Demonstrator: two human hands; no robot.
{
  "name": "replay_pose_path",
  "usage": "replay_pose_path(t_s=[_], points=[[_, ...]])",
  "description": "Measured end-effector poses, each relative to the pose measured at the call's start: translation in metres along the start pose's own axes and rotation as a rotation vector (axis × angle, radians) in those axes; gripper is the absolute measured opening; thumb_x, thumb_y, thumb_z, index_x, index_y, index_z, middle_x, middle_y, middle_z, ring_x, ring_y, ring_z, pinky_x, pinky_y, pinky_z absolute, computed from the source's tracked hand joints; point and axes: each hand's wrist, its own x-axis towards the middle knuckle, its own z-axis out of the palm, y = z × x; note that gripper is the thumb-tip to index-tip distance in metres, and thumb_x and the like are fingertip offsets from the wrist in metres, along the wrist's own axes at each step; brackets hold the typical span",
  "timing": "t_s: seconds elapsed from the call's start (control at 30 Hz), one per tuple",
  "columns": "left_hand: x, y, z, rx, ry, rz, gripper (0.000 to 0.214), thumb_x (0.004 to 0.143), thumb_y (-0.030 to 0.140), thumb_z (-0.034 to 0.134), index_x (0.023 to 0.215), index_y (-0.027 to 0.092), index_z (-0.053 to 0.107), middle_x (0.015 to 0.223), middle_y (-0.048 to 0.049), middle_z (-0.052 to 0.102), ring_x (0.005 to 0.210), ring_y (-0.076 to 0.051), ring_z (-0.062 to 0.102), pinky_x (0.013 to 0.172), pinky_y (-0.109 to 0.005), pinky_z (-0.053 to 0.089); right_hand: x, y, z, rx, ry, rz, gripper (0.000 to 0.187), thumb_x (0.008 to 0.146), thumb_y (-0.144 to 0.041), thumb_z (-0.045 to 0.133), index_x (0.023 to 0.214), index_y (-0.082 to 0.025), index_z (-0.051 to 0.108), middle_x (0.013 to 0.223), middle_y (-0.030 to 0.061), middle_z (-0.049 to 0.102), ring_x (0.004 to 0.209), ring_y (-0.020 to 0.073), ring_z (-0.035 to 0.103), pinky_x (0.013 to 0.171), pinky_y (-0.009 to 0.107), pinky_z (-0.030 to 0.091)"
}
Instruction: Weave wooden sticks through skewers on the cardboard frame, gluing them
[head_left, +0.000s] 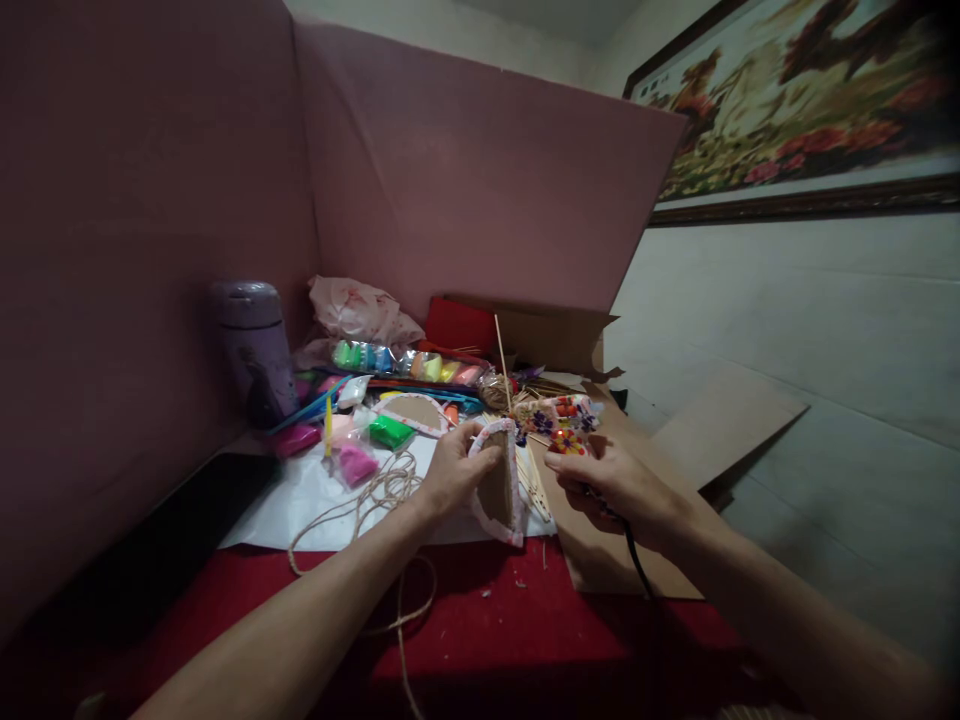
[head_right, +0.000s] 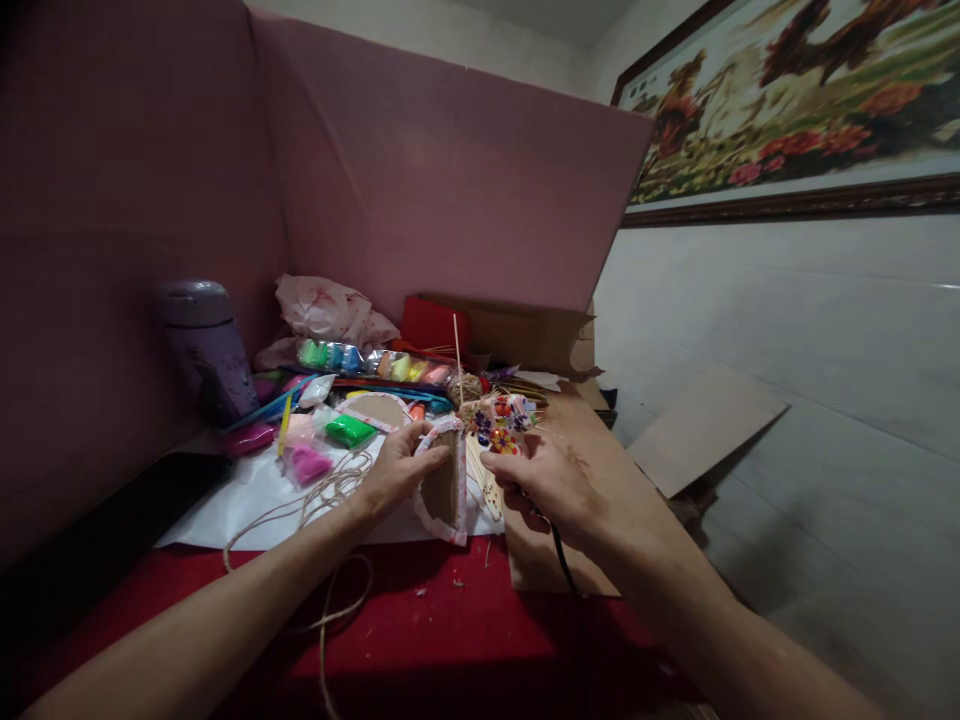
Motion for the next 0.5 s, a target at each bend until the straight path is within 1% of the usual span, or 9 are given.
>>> replay_pose_path(t_s=[0.17,0.27,0.4,0.5], points=[[-0.0004,-0.0001,-0.0002,0.001,-0.008,-0.004,0.015,0.065,0.026,0.059,0.074,0.015,0.054,0.067,0.0015,0.054,0.063,-0.012,0.047,0.057,-0.022,0.037,0.0011,-0.0012,-0.0001,-0.079,0.027,-0.034,0.028,0.074,-0.035,0.058,0.062,-0.021,0.037,0.046,-0.0074,0.035,0.036,0.0044,0.026,0.031,0.019,0.016],[-0.0006,0.0009,-0.0002,0.011,-0.011,-0.003,0.015,0.065,0.026,0.058,0.074,0.015,0.055,0.066,0.0017,0.053,0.062,-0.012,0.046,0.057,-0.022,0.036,0.0030,0.0030,0.0005,-0.065,0.045,-0.038,0.026,0.074,-0.037,0.057,0.066,-0.022,0.037,0.047,-0.0075,0.037,0.035,0.0050,0.028,0.030,0.019,0.017],[-0.0007,0.0021,0.0001,-0.003,-0.011,-0.005,0.014,0.065,0.026,0.059,0.073,0.015,0.054,0.064,0.0027,0.052,0.060,-0.011,0.045,0.056,-0.022,0.036,0.0042,0.0055,0.0015,-0.029,0.000,-0.011,0.028,0.073,-0.039,0.057,0.067,-0.022,0.036,0.048,-0.0082,0.036,0.035,0.0053,0.029,0.031,0.019,0.017],[-0.0009,0.0022,0.0003,0.011,0.001,-0.004,0.015,0.064,0.026,0.060,0.073,0.015,0.055,0.065,0.0024,0.052,0.061,-0.011,0.046,0.056,-0.022,0.036,0.0027,0.0025,0.0036,-0.048,-0.037,-0.016,0.027,0.073,-0.039,0.057,0.067,-0.022,0.037,0.048,-0.0077,0.036,0.036,0.0054,0.030,0.032,0.019,0.017]])
